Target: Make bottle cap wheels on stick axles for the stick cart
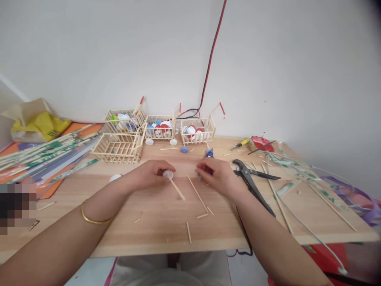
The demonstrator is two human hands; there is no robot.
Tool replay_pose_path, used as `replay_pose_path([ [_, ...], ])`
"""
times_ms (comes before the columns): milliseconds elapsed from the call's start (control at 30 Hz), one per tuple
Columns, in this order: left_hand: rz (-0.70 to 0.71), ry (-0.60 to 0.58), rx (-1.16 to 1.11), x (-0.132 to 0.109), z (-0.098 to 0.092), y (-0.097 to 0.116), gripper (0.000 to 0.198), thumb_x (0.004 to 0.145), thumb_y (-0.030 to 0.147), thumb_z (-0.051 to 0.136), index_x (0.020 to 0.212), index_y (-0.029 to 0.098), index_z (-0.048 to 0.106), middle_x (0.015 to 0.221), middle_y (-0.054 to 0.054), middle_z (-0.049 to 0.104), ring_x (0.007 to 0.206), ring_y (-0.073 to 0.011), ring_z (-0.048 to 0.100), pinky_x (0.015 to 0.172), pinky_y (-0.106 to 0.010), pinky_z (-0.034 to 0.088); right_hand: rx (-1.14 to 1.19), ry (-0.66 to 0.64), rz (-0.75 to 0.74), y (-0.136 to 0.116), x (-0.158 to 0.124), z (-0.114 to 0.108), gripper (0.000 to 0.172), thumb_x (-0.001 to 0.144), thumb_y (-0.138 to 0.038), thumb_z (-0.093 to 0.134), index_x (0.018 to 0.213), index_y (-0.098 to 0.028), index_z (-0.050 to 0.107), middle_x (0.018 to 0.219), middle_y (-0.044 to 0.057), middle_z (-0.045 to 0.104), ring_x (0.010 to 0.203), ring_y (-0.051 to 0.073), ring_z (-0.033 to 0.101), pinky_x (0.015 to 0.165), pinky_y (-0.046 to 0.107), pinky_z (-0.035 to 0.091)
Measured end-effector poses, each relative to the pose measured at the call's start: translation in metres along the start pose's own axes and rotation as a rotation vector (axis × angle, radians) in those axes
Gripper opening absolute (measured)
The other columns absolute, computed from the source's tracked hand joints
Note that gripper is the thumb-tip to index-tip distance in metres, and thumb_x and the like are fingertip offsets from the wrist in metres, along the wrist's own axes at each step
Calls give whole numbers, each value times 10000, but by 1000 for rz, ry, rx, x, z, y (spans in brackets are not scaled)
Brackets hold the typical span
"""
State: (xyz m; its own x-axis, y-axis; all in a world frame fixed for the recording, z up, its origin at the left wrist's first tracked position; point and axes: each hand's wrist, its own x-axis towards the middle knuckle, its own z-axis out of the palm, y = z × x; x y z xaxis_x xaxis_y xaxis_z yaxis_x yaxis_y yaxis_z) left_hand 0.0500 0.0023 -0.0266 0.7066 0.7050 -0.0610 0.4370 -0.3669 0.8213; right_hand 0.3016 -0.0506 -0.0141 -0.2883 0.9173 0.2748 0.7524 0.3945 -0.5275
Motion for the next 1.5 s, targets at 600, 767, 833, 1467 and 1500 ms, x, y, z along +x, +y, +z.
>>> replay_pose_path([
  [600, -89, 71, -509, -2, 36, 18, 508, 654, 244, 717, 1143, 148, 619, 1044, -67, 685, 937, -227, 631, 830, -343, 506, 218, -51, -342, -20, -5, 8, 135, 902, -201, 524, 987, -212, 628, 920, 60, 702, 864, 146, 651, 749, 252, 516],
  [767, -215, 118, -620, 0, 43, 14, 524, 611, 295, 753, 1092, 134, 623, 942, -71, 714, 874, -230, 658, 806, -373, 514, 166, -42, -322, -17, -5, 10, 128, 911, -241, 518, 969, -214, 629, 900, 59, 700, 847, 149, 656, 742, 256, 516],
  [833, -231, 148, -686, 1, 44, 14, 507, 588, 309, 775, 1043, 136, 633, 924, -71, 718, 866, -229, 664, 793, -366, 517, 166, -35, -307, -17, -5, 10, 125, 909, -249, 523, 962, -213, 631, 897, 59, 694, 836, 145, 655, 736, 251, 513],
  [1467, -275, 127, -716, 1, 49, 15, 331, 619, 279, 750, 911, 138, 680, 850, -59, 731, 782, -191, 668, 694, -283, 494, 127, -25, -331, -16, -3, 19, 132, 911, -220, 516, 916, -215, 647, 855, 39, 712, 778, 132, 666, 691, 232, 512],
  [1500, -283, 125, -723, 1, 49, 15, 340, 614, 276, 753, 916, 137, 680, 845, -57, 731, 774, -187, 667, 686, -279, 492, 119, -23, -331, -16, -3, 19, 133, 911, -220, 515, 912, -213, 648, 854, 39, 713, 775, 131, 666, 688, 230, 512],
])
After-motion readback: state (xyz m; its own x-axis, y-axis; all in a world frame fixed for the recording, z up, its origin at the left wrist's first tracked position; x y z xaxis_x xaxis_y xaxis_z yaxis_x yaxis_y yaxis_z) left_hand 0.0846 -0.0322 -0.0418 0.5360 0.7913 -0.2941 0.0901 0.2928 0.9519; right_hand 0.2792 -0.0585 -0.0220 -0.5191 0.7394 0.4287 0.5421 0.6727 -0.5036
